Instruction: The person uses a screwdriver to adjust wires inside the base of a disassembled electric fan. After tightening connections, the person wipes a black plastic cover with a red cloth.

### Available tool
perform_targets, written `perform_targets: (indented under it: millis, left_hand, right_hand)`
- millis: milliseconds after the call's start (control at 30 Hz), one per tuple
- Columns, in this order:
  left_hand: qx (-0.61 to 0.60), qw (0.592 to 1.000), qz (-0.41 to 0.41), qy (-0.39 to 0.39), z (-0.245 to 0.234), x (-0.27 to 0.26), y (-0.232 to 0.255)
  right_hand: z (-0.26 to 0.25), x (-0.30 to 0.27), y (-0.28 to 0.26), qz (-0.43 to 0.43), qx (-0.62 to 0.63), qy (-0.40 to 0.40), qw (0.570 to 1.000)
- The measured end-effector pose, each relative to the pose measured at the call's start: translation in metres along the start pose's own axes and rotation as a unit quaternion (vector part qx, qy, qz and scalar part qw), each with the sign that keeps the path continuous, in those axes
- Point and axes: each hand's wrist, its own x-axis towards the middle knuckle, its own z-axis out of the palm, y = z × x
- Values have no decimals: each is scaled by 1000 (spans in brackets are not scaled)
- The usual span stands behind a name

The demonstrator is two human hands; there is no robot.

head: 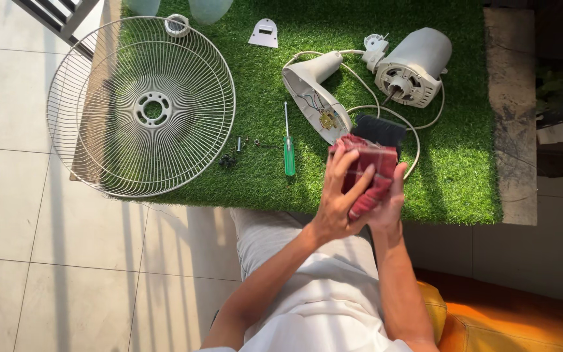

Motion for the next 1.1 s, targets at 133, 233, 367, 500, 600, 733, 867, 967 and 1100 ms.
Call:
perform_targets:
  millis: [133,233,367,500,600,733,867,967,1100]
  left_hand:
    - [0,1000,2,20,-9,32,-10]
    - [7,999,-18,27,-16,54,-19]
    - [-88,992,-81,28,-15,62,-19]
    - [-117,986,-114,25,-8,47,-11]
    - [-133,982,-134,17,-4,34,-9]
    - [-116,982,-146,5,0,24,-12]
    - [-96,987,-129,-5,3,18,-10]
    - [-42,992,-115,-2,3,22,-9]
    - [-4,996,-89,21,-3,42,-16]
  right_hand:
    - [0,-9,15,1,-23,42,999]
    - [-4,-15,24,19,-8,36,999]
    - [-11,-12,25,5,3,29,1000]
    - [-12,-5,15,-18,-25,67,997]
    - [-8,-1,9,-31,-49,67,996]
    - [-1,2,9,-41,-55,71,995]
    - [-2,6,9,-38,1,59,998]
    - [-6,3,16,-40,-30,73,996]
    - [-15,-4,25,-5,-31,96,995]
